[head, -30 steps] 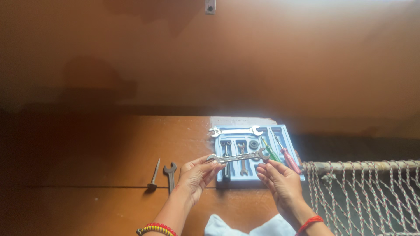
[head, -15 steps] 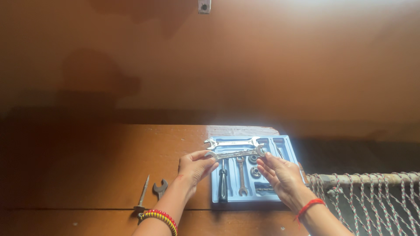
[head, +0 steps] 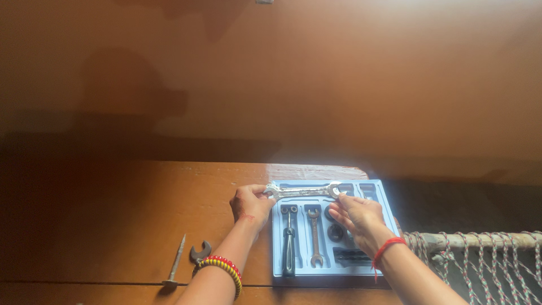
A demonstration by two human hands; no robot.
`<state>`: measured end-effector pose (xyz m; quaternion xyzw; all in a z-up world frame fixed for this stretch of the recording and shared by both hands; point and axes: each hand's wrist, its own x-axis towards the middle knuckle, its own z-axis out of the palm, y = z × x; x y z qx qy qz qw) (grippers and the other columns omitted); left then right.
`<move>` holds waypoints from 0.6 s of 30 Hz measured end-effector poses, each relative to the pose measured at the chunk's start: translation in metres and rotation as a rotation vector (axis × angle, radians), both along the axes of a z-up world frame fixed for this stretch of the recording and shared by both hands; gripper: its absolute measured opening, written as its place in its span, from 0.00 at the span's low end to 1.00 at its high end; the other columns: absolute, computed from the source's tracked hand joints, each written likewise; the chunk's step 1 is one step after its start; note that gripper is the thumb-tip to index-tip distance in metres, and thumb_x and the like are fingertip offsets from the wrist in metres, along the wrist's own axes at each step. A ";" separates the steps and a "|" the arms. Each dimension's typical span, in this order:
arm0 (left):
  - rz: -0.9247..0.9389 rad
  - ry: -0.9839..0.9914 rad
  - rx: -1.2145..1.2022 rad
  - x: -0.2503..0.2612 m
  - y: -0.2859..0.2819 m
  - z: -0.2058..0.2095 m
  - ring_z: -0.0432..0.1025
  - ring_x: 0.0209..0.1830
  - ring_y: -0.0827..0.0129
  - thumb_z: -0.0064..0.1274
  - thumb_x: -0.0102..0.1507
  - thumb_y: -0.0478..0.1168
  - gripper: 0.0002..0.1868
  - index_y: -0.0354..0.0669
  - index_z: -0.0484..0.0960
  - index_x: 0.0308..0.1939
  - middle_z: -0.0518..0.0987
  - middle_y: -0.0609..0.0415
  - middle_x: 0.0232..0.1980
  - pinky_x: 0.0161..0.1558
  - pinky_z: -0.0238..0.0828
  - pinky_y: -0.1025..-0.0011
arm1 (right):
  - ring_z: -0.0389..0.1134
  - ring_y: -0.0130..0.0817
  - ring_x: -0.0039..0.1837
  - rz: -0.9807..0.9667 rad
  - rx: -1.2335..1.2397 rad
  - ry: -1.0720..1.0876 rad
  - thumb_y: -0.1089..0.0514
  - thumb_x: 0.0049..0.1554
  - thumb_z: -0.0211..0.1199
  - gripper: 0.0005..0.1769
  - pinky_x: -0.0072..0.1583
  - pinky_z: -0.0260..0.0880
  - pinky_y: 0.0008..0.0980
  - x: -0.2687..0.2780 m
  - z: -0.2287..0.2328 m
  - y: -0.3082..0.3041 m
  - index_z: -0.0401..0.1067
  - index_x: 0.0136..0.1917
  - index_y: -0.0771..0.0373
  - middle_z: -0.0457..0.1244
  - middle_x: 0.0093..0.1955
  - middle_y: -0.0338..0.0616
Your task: The person wipes various tools including a screwdriver, washers, and wrenches with a white cloth, then places them into a blue toolbox. The person also wipes a nail and places it on the table. The tools are arranged neatly inside the toolbox.
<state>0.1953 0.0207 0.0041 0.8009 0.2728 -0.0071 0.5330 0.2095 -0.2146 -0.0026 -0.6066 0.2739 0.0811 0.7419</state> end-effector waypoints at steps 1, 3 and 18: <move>-0.002 -0.007 0.010 0.002 0.000 -0.003 0.81 0.47 0.70 0.67 0.53 0.32 0.22 0.44 0.86 0.52 0.86 0.54 0.46 0.55 0.76 0.73 | 0.73 0.42 0.53 -0.008 -0.017 0.007 0.63 0.61 0.60 0.17 0.53 0.75 0.33 0.002 0.001 0.001 0.69 0.57 0.82 0.67 0.53 0.58; -0.003 -0.022 0.031 0.006 0.001 -0.009 0.81 0.47 0.70 0.67 0.51 0.30 0.23 0.45 0.86 0.51 0.86 0.54 0.46 0.55 0.77 0.73 | 0.74 0.42 0.53 -0.021 -0.049 0.022 0.64 0.61 0.60 0.17 0.52 0.75 0.32 0.004 0.002 0.005 0.69 0.56 0.84 0.67 0.53 0.59; -0.044 -0.088 0.168 0.029 -0.003 -0.034 0.81 0.47 0.68 0.66 0.53 0.32 0.19 0.40 0.85 0.48 0.86 0.52 0.42 0.54 0.76 0.72 | 0.75 0.44 0.51 -0.053 -0.101 0.036 0.68 0.59 0.61 0.15 0.50 0.75 0.30 0.008 0.011 0.010 0.69 0.55 0.86 0.68 0.52 0.62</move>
